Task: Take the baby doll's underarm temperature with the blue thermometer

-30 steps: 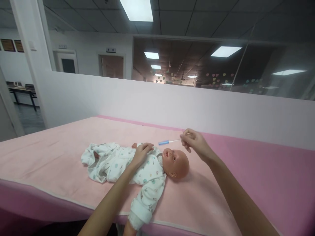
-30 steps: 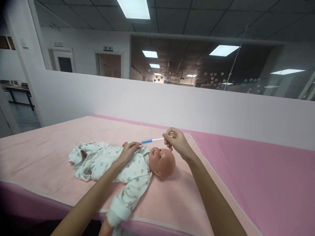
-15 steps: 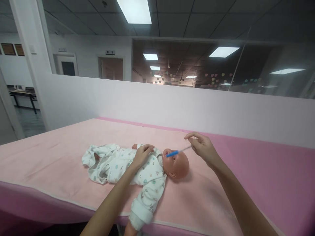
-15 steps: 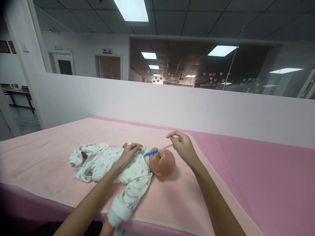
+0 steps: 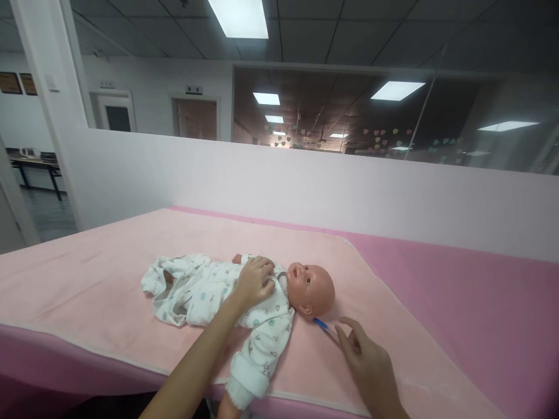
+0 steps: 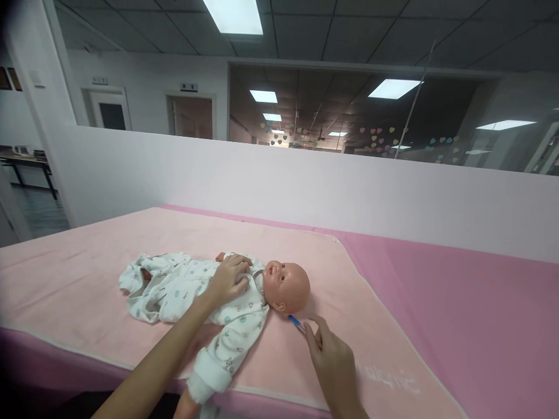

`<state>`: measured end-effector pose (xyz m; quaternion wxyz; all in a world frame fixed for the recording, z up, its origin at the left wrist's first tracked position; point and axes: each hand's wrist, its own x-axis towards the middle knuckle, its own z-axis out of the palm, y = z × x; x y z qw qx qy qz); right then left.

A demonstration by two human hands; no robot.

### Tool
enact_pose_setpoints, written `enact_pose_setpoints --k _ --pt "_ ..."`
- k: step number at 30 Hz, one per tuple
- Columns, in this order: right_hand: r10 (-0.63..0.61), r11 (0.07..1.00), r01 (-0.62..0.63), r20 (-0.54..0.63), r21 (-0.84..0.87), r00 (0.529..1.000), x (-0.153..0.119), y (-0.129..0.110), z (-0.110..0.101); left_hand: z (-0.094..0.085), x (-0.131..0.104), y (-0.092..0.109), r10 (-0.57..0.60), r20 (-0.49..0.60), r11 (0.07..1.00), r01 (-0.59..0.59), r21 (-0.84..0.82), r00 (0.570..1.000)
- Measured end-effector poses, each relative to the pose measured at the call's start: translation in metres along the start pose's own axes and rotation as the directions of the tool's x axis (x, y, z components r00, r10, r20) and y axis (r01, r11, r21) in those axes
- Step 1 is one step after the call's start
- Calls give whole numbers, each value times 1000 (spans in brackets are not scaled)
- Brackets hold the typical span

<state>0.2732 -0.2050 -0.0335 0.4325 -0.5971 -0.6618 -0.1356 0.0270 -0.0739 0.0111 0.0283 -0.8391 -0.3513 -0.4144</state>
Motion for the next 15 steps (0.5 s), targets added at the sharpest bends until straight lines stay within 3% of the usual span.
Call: enact_pose_setpoints --k 4,7,11,15 --pt "18 1000 -13 268 -21 963 -2 3 -7 -1 0 2 -4 -4 1000 4 -12 1000" --pt "36 999 -34 360 -12 932 3 4 -15 -1 0 2 -1 2 999 1 -42 1000" --pt "-37 998 49 352 -26 935 1 9 -12 1 -1 0 -35 13 998 36 -58 999" --pt "-213 955 257 263 -146 941 -3 10 1 4 0 -3 -90 40 990 94 -107 995"
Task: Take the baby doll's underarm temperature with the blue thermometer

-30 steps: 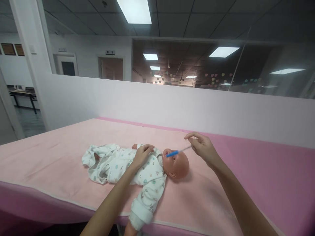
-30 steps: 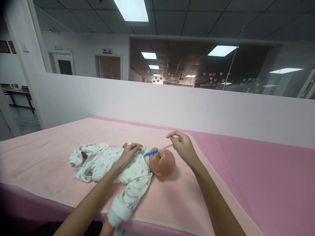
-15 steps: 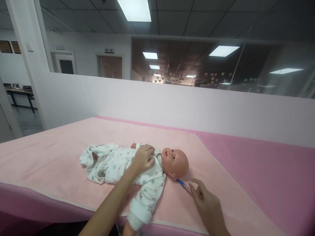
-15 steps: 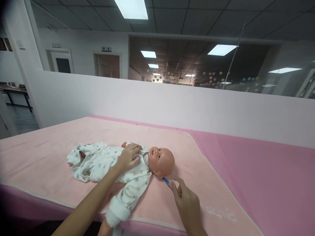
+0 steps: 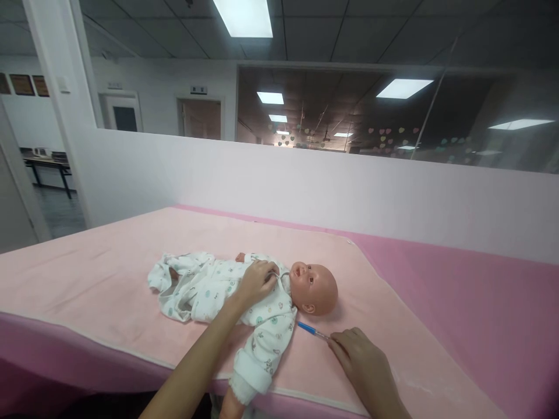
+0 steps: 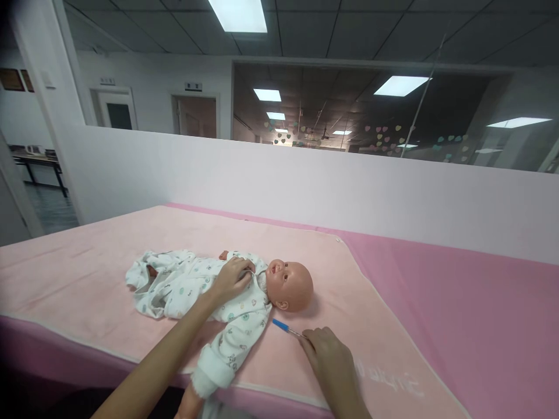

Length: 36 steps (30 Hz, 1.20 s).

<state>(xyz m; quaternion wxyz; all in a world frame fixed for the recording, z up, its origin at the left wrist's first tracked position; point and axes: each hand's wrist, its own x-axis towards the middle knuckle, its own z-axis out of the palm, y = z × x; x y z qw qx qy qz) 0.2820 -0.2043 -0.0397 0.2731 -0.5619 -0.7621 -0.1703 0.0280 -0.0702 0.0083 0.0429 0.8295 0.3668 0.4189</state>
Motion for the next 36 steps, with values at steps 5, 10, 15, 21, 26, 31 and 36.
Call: enact_pose_setpoints --k 5,10,15,21,26,31,36 --pt "-155 988 146 -230 -58 961 28 -33 -1 0 2 -4 -123 50 970 131 -204 991" --pt "-97 946 187 -316 265 944 93 -90 12 0 3 -11 -198 127 850 234 -472 972" --pt "-120 850 259 -310 459 943 136 -109 58 2 6 -19 -234 86 775 240 -584 968" --pt "40 798 221 -416 561 909 127 -106 81 0 7 -17 -273 152 717 306 -626 950" --pt "106 776 197 -431 599 896 122 -109 81 -4 7 -12 -288 202 619 343 -707 936" --pt "127 768 200 -451 608 883 124 -109 82 -5 7 -14 -276 213 599 341 -725 937" --pt "139 763 190 -444 618 885 123 -108 83 -5 7 -13 -271 184 624 318 -714 945"
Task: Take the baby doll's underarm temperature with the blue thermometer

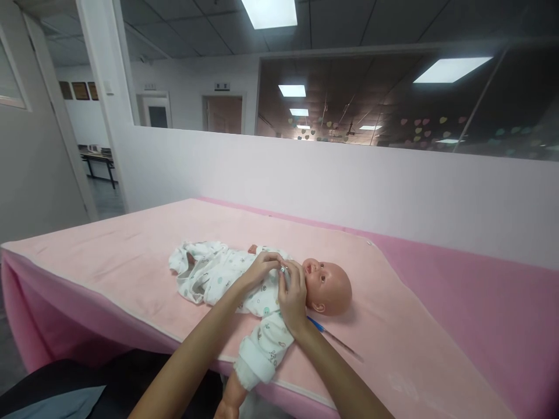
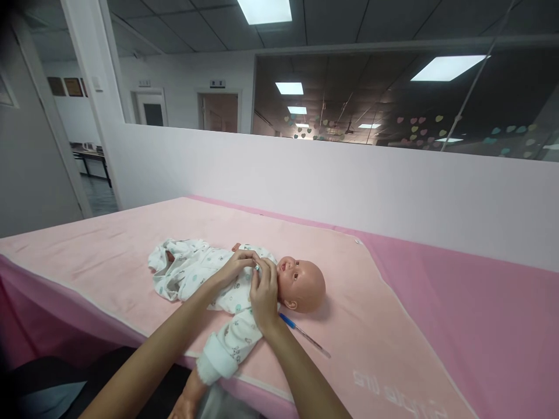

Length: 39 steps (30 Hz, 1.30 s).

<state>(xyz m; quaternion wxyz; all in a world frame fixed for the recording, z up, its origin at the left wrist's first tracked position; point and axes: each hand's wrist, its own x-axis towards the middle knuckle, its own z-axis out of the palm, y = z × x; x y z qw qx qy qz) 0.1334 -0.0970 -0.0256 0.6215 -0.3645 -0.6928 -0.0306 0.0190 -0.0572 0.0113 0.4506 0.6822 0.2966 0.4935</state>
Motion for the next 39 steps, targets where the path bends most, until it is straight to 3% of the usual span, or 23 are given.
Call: enact_pose_setpoints --k 8,18,29,39 --pt "22 1000 -22 3 -5 1000 0 2 0 -1 -2 4 12 -65 989 -2 148 998" --pt "-11 1000 11 9 9 1000 1 -1 -1 -3 0 -1 27 -15 997 -26 67 1000" --pt "13 1000 -13 -11 2 1000 -1 1 0 -2 -1 4 -21 -60 996 26 80 998" --pt "22 1000 -21 10 -22 1000 -4 1 -1 -5 -1 1 6 13 1000 -6 26 1000"
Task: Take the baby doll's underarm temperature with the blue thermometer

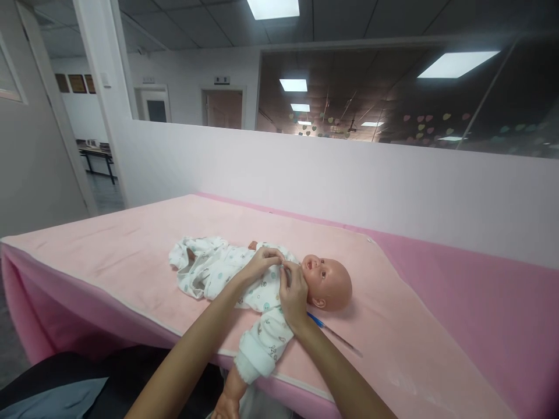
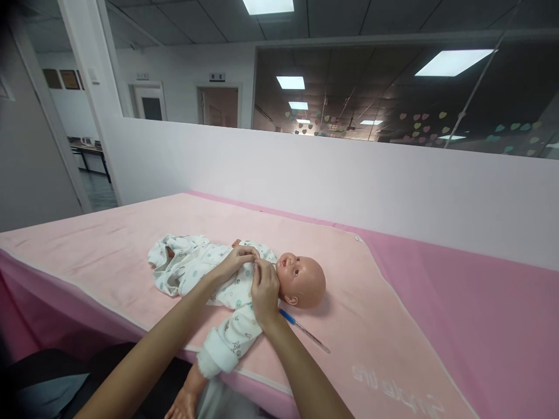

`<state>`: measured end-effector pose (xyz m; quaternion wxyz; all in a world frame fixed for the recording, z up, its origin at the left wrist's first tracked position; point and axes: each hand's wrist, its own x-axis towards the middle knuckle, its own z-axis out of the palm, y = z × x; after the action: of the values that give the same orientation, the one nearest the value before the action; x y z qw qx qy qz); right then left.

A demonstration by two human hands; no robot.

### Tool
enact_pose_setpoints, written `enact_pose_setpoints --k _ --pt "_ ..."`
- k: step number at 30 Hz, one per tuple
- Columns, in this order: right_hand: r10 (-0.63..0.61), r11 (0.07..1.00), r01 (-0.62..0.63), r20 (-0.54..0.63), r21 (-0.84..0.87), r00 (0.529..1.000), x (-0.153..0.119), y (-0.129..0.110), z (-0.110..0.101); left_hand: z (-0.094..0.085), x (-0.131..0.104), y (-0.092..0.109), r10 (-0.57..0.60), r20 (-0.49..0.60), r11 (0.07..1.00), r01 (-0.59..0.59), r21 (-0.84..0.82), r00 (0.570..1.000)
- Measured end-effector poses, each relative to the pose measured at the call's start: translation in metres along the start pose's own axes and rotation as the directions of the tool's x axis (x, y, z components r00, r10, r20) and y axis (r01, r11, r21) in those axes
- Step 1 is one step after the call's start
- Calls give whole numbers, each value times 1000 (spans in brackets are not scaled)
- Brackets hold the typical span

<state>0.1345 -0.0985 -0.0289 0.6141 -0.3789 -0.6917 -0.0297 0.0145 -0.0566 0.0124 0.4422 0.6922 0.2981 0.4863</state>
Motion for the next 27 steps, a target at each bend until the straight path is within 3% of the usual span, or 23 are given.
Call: enact_pose_setpoints --k 10,16,27 --pt "5 1000 -5 20 27 1000 -1 2 2 -1 1 -2 56 55 998 -55 -3 997" --pt "18 999 -17 -31 32 999 -1 2 3 -1 -1 -1 86 50 996 -88 32 995" --pt "12 999 -10 -42 53 999 0 1 3 0 -6 8 74 85 995 -69 -68 994"
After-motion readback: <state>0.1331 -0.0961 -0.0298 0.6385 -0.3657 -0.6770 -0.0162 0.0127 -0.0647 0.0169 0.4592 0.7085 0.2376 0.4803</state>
